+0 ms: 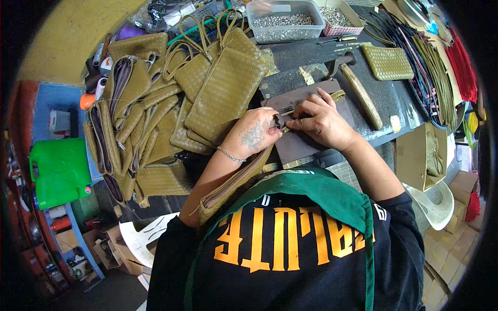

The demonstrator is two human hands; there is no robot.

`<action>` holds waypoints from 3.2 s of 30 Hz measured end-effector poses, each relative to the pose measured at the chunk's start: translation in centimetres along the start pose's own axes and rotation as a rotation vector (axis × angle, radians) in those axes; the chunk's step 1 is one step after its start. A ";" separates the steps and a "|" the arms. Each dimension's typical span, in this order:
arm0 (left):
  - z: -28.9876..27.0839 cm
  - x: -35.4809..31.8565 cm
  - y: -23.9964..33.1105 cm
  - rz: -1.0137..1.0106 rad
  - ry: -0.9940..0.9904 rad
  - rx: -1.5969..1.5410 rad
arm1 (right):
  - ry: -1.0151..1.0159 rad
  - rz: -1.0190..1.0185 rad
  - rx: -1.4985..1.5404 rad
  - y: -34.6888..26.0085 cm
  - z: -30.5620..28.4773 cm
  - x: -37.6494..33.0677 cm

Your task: The person assembles leather wallets by aligning straps onto the wallet body and using a hammer to secure hardware or flatten the attachment point.

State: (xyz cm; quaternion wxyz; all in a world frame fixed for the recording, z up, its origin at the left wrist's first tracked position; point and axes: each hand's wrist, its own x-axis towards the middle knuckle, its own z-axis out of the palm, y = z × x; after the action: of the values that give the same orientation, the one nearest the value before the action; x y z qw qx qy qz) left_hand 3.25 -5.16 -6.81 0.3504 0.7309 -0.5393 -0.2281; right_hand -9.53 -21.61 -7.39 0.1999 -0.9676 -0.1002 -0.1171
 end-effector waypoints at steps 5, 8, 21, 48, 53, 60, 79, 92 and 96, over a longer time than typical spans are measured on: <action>0.3 -0.2 0.1 -0.134 0.075 -0.322 | 0.007 0.018 0.051 0.3 0.3 -0.5; 1.3 -0.8 -1.0 -0.286 0.225 -1.186 | 0.035 0.003 0.068 0.0 0.3 -0.5; 2.0 -2.1 -0.1 0.017 0.264 -0.423 | 0.048 -0.005 0.085 0.5 0.4 -0.5; 2.2 -1.6 0.7 0.123 0.345 -0.171 | -0.073 0.008 -0.014 0.4 -1.8 -0.5; 2.3 -1.7 0.4 0.141 0.341 -0.135 | -0.120 0.010 -0.017 0.3 -2.4 -0.8; 2.5 -2.0 0.7 0.193 0.354 -0.098 | -0.093 0.133 0.102 1.3 -3.2 -1.6; 2.6 -2.5 1.0 0.203 0.408 0.000 | 0.409 0.297 -0.038 4.3 -3.4 -2.0; 3.2 -2.5 1.0 0.236 0.447 -0.030 | 0.385 0.916 0.088 4.7 -4.3 -5.7; 2.9 -2.6 1.0 0.193 0.410 -0.044 | 0.204 0.727 0.269 -2.2 -8.9 -5.6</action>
State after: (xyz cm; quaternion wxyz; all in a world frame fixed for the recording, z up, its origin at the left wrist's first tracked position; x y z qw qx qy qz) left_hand -0.25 -3.59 -8.06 0.4886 0.6994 -0.5190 -0.0520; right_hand -17.07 -24.17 -0.13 0.3620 -0.8887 0.2546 -0.1201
